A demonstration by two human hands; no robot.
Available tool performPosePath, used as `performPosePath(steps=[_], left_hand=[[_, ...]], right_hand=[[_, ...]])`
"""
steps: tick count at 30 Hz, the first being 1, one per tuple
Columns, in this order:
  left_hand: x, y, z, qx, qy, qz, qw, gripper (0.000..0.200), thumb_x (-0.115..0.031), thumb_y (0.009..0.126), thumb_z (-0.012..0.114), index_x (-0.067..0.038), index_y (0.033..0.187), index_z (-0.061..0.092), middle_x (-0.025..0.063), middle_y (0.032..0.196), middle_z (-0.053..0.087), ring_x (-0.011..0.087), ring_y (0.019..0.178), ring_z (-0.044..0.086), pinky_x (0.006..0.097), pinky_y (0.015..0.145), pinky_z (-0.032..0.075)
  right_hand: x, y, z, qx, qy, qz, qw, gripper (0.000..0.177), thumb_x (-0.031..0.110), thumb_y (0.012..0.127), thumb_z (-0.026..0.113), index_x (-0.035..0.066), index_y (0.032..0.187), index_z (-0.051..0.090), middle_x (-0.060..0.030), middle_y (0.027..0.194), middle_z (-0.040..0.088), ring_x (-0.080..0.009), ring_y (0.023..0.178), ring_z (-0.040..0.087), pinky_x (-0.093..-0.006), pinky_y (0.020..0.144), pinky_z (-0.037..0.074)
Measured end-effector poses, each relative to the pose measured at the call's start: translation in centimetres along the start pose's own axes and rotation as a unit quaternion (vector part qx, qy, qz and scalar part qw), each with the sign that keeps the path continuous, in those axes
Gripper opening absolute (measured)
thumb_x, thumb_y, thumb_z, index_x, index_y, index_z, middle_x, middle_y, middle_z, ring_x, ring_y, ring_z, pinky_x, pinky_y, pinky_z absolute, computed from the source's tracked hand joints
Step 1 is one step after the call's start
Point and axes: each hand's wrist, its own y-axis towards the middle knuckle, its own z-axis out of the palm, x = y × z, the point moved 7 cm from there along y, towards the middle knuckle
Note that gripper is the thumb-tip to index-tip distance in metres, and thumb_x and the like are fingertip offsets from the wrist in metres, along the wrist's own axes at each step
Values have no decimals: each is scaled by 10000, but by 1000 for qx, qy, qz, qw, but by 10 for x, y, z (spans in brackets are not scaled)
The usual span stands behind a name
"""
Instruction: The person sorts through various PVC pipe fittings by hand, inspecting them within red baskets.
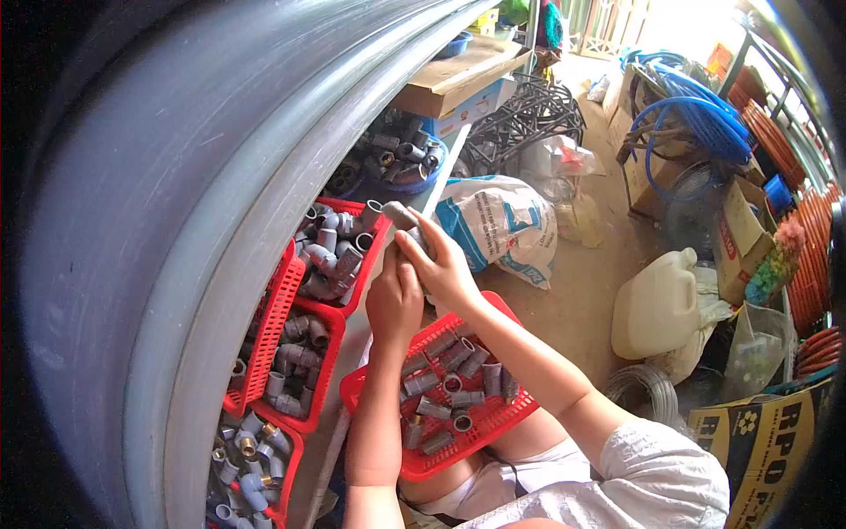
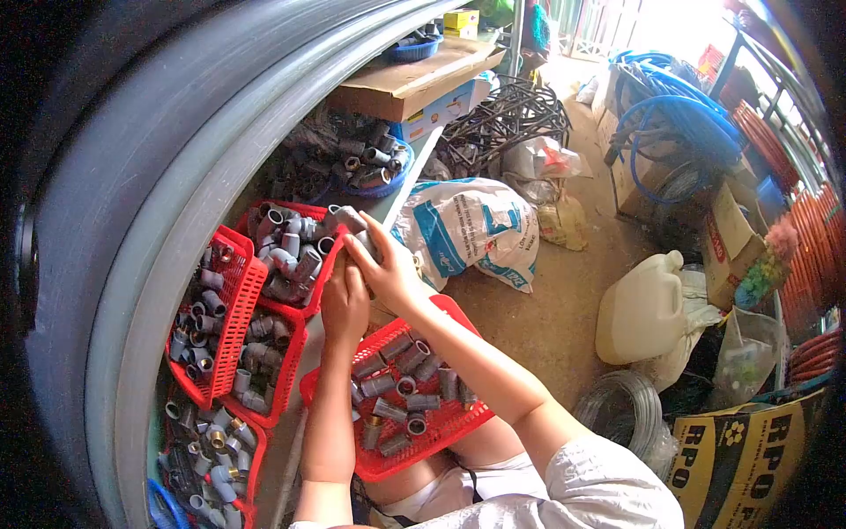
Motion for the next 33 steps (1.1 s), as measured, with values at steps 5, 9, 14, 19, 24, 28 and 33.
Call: performPosePath(steps=[5, 9, 14, 19, 24, 28, 33], left_hand=[[-6, 4, 12, 81, -170, 92, 978, 705, -251, 982, 453, -80, 1550, 72, 242, 1193, 578, 377, 998, 627, 439, 847, 499], [-13, 0, 21, 58, -135, 70, 987, 709, -217, 874, 719, -34, 1453, 353, 118, 983, 635, 238, 852, 632, 364, 745, 511], [-21, 3, 4, -70, 108, 152, 980, 618, -216, 842, 716, -33, 1382, 477, 201, 1226, 548, 367, 1153, 514, 445, 958, 426], [5, 9, 22, -51, -130, 144, 980, 832, -117, 852, 688, -37, 1522, 200, 190, 1359, 473, 301, 1296, 443, 392, 1065, 380], [37, 13, 33, 2, -275, -28, 961, 562, -120, 819, 709, 35, 1290, 444, 240, 1233, 562, 280, 1141, 581, 398, 948, 468], [25, 15, 26, -1, -241, 12, 971, 237, -114, 844, 661, 12, 1035, 596, 179, 939, 675, 299, 887, 680, 425, 778, 516], [-8, -1, 8, -112, 33, 119, 986, 308, -95, 856, 570, -34, 1158, 561, 204, 1003, 649, 404, 937, 627, 472, 793, 502]], right_hand=[[-26, 4, -20, -59, 185, 150, 970, 479, 404, 917, 689, 1, 1143, 565, -55, 941, 644, -103, 831, 598, -265, 728, 500], [-48, 10, -21, -27, 362, 279, 889, 412, 436, 936, 653, 50, 1082, 662, -35, 949, 675, -98, 826, 617, -258, 724, 515], [-45, 4, -5, 80, 355, 298, 882, 382, 384, 905, 698, 47, 1083, 670, -51, 975, 689, -135, 818, 666, -298, 685, 551], [-33, -5, -5, 69, 398, 371, 836, 412, 436, 886, 689, 85, 1100, 652, -72, 988, 689, -166, 869, 666, -325, 744, 558], [-45, 3, -4, 79, 396, 341, 849, 430, 456, 901, 648, 92, 1128, 616, -64, 1036, 680, -182, 875, 661, -350, 786, 555], [-55, 3, -2, 81, 412, 351, 837, 373, 436, 926, 613, 97, 1081, 628, -69, 986, 691, -197, 852, 667, -363, 779, 558], [-47, 4, 2, 156, 474, 339, 797, 298, 360, 974, 534, 92, 1051, 639, -62, 942, 696, -187, 848, 665, -365, 803, 543]])
